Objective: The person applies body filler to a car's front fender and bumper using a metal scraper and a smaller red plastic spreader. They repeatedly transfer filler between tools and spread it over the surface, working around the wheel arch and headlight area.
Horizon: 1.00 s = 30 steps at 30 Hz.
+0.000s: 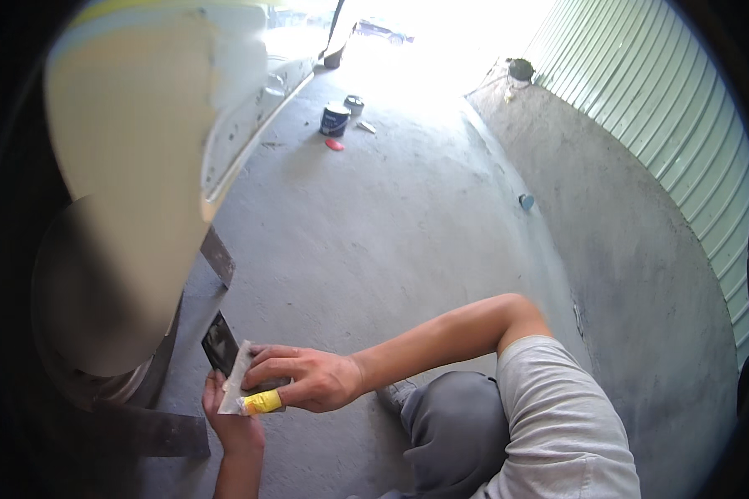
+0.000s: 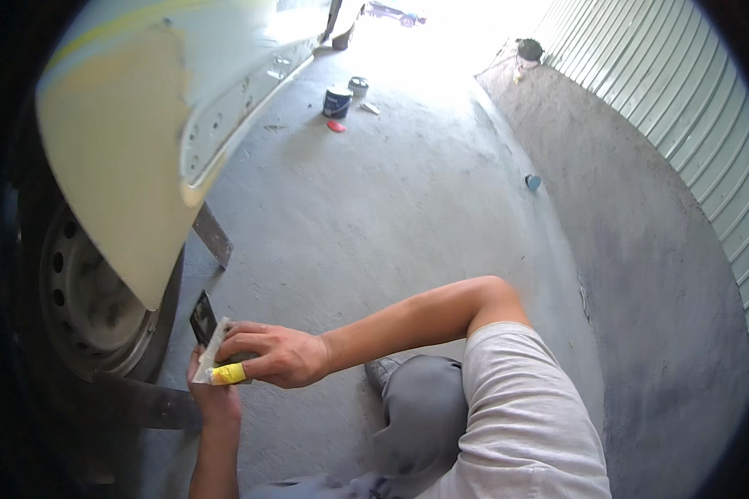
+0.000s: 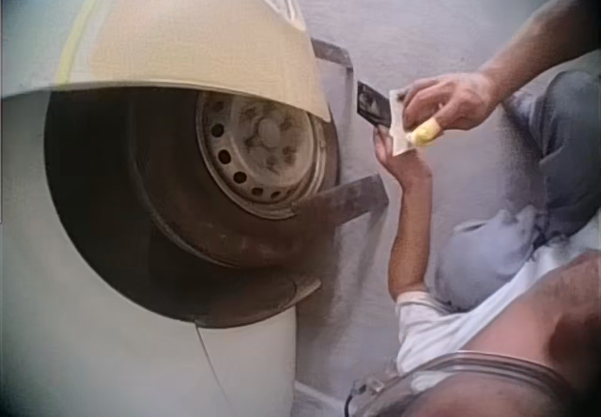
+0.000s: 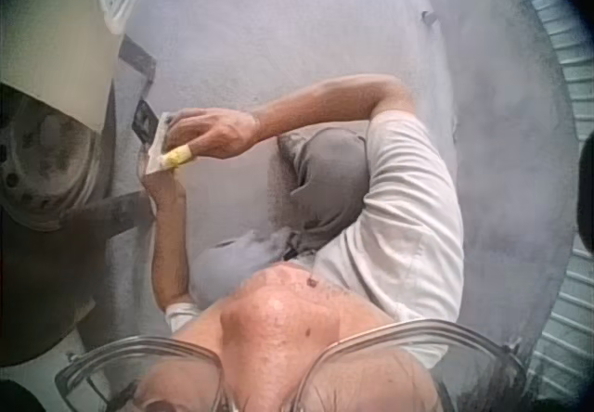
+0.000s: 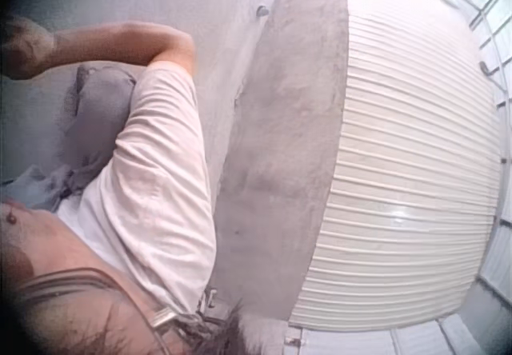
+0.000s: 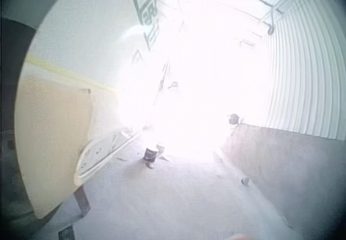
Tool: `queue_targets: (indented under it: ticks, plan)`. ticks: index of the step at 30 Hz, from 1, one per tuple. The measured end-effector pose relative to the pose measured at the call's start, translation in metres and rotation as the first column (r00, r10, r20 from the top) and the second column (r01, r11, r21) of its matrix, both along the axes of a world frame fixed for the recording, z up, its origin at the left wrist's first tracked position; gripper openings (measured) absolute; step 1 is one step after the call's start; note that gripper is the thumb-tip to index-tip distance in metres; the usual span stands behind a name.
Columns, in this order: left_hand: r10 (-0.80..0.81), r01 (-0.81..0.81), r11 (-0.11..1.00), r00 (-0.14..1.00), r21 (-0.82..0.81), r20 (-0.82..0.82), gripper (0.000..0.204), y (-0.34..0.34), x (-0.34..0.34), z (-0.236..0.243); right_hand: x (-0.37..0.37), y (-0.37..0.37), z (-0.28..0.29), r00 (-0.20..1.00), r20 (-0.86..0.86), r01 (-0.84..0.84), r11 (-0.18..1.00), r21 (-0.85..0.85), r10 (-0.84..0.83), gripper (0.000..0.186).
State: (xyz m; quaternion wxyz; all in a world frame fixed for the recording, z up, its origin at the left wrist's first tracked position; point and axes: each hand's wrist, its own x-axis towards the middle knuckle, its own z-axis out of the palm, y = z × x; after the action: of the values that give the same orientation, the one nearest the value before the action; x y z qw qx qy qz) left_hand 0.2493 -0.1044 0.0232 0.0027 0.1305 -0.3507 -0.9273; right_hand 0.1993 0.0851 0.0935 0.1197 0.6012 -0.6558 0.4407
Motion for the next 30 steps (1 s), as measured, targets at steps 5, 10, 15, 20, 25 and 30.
queue_targets:
  ticks: [5,10,15,20,25,30]
  plan:
    - [-0.08,0.081,0.996,0.996,-0.04,0.024,0.028,0.008,0.007,0.024,-0.005,0.029,-0.025,0.996,-0.083,-0.024,1.0,0.003,0.024,0.045]
    - [-0.048,0.058,0.986,0.996,-0.157,0.07,0.029,0.025,0.016,0.041,-0.031,0.064,-0.03,0.994,-0.108,0.015,1.0,0.0,-0.015,0.053]
    - [-0.025,0.07,0.971,0.98,-0.227,0.196,0.027,0.053,0.0,0.054,-0.076,0.112,-0.044,0.987,-0.157,0.055,0.996,0.077,-0.042,0.05]
    - [-0.135,0.159,0.939,0.986,-0.304,0.096,0.034,0.083,-0.032,0.063,-0.107,0.135,-0.053,0.611,0.711,0.333,0.928,0.167,-0.348,0.028]
    - [-0.183,0.206,0.871,0.979,-0.447,0.093,0.03,0.139,-0.073,0.054,-0.122,0.119,-0.054,-0.035,0.854,0.524,0.738,-0.426,0.518,0.04]
    - [0.008,0.038,0.855,0.996,-0.517,0.086,0.028,0.122,-0.101,0.056,-0.108,0.134,-0.081,0.046,0.995,0.234,0.969,0.078,-0.091,0.056]
